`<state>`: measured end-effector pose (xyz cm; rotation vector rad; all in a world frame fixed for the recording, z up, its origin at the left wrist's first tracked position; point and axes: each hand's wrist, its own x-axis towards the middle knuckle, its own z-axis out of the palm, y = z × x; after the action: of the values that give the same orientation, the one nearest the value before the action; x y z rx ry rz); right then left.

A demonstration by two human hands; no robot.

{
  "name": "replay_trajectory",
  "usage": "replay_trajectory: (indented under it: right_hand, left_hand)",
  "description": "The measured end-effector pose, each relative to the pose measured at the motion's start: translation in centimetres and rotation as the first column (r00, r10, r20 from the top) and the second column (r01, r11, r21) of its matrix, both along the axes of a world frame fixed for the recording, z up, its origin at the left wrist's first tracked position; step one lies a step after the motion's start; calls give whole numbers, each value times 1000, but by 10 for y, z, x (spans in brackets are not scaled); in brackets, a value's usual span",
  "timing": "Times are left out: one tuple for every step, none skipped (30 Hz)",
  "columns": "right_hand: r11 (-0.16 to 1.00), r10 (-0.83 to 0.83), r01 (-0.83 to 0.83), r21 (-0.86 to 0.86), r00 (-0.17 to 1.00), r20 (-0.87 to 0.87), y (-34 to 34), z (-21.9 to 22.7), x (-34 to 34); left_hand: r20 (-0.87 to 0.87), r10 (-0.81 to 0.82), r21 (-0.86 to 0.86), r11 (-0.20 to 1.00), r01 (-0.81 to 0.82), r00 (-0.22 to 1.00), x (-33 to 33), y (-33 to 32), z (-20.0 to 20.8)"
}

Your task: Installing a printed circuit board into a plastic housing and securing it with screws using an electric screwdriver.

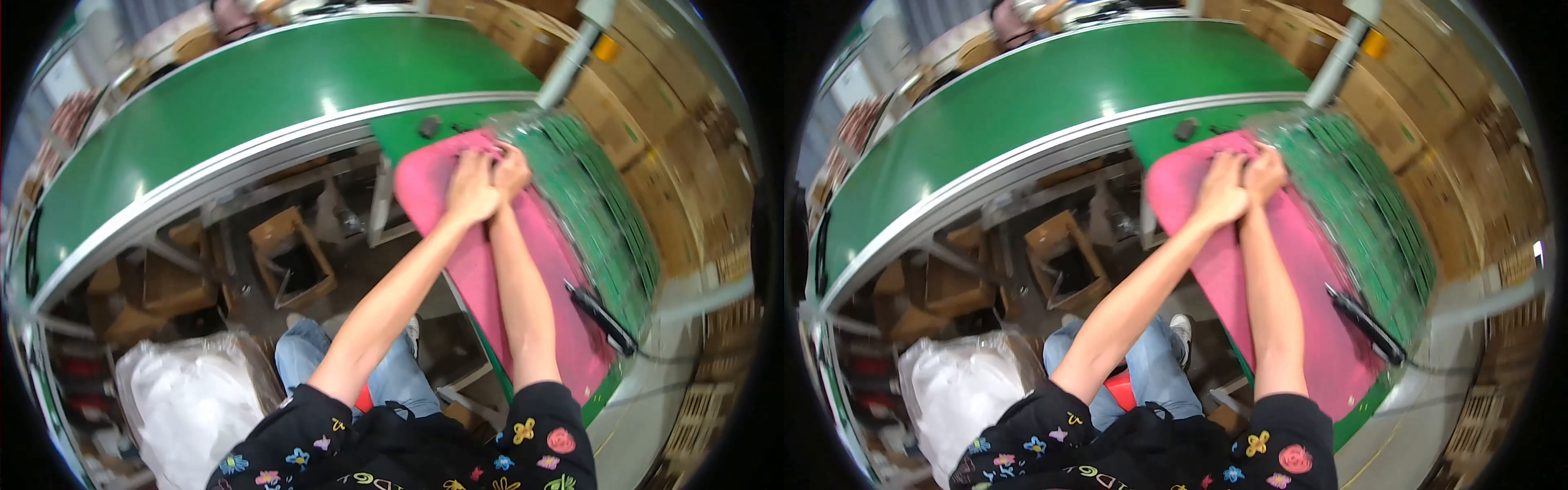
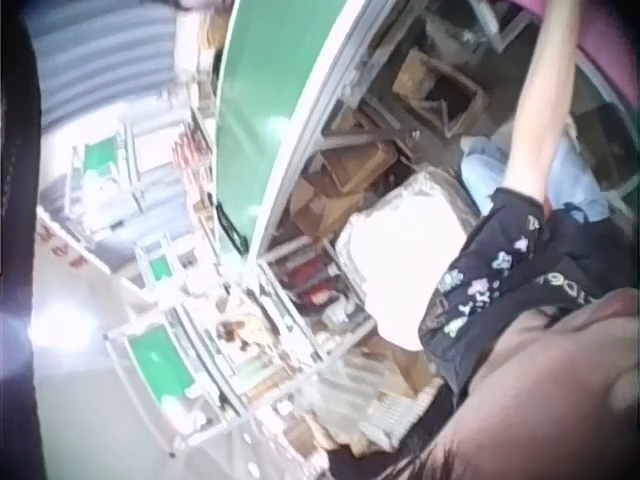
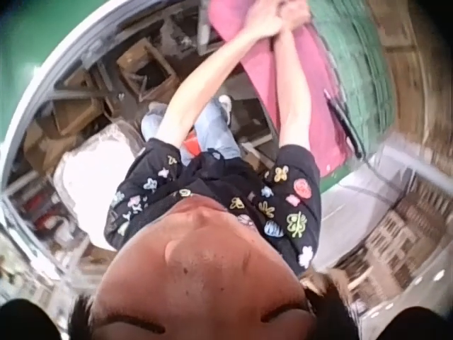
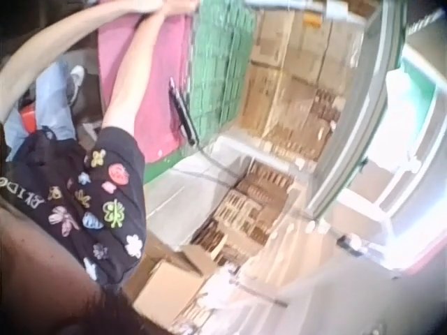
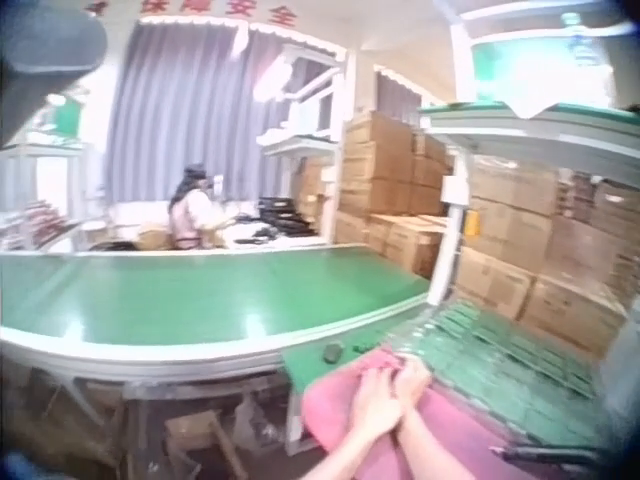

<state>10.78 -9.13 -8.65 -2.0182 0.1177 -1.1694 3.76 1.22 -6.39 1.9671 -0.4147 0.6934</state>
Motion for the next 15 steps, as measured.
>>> replay_trajectory:
  right_hand:
    - [994,28,-23,-105,999,41,3,0,8]
    - [985,-5,18,-171,997,71,-1,-5,8]
    - [967,-31,37,-254,999,30,10,-7,3]
    - [989,30,-25,-143,999,33,24,-7,4]
    - [943,-72,83,-322,996,46,-19,-15,13]
    - [907,-103,139,-399,989,110,-31,-15,17]
    - [968,-80,75,-239,997,-11,13,-11,11]
    - [960,-158,135,-243,985,-75,27,-18,7]
    - [872,-444,374,-314,876,-188,12,-15,22]
    - [846,-468,384,-371,867,-169,15,-21,18]
    - [695,-619,496,-521,781,-83,-29,-11,49]
    - [678,-594,391,-622,790,-151,-20,-18,48]
    - [719,-506,311,-622,847,-161,-28,-18,57]
    - [661,-365,275,-698,931,22,-63,-3,79]
    - [591,-175,262,-763,965,195,-76,12,99]
  left_hand:
    - [154,29,-120,993,-10,988,9,7,4]
    - [126,-49,-194,978,73,991,3,12,7]
    - [101,-59,-255,963,84,993,-3,25,10]
    - [220,127,-243,967,-72,967,-10,35,10]
    - [125,-81,-321,940,118,989,-29,34,31]
    - [169,-100,-379,912,158,981,-44,47,40]
    - [210,67,-362,932,14,975,-50,76,22]
    - [160,83,-393,920,-14,984,-71,100,13]
    - [176,83,-447,894,5,981,-94,116,14]
    - [184,120,-446,895,-26,976,-122,143,6]
    - [181,160,-452,890,-63,970,-143,153,9]
    - [110,194,-477,871,-120,975,-177,183,-4]
    - [42,280,-504,835,-221,959,-207,204,-16]
    - [-58,357,-527,782,-333,932,-233,212,-18]
    - [-141,428,-522,734,-435,893,-258,222,-28]
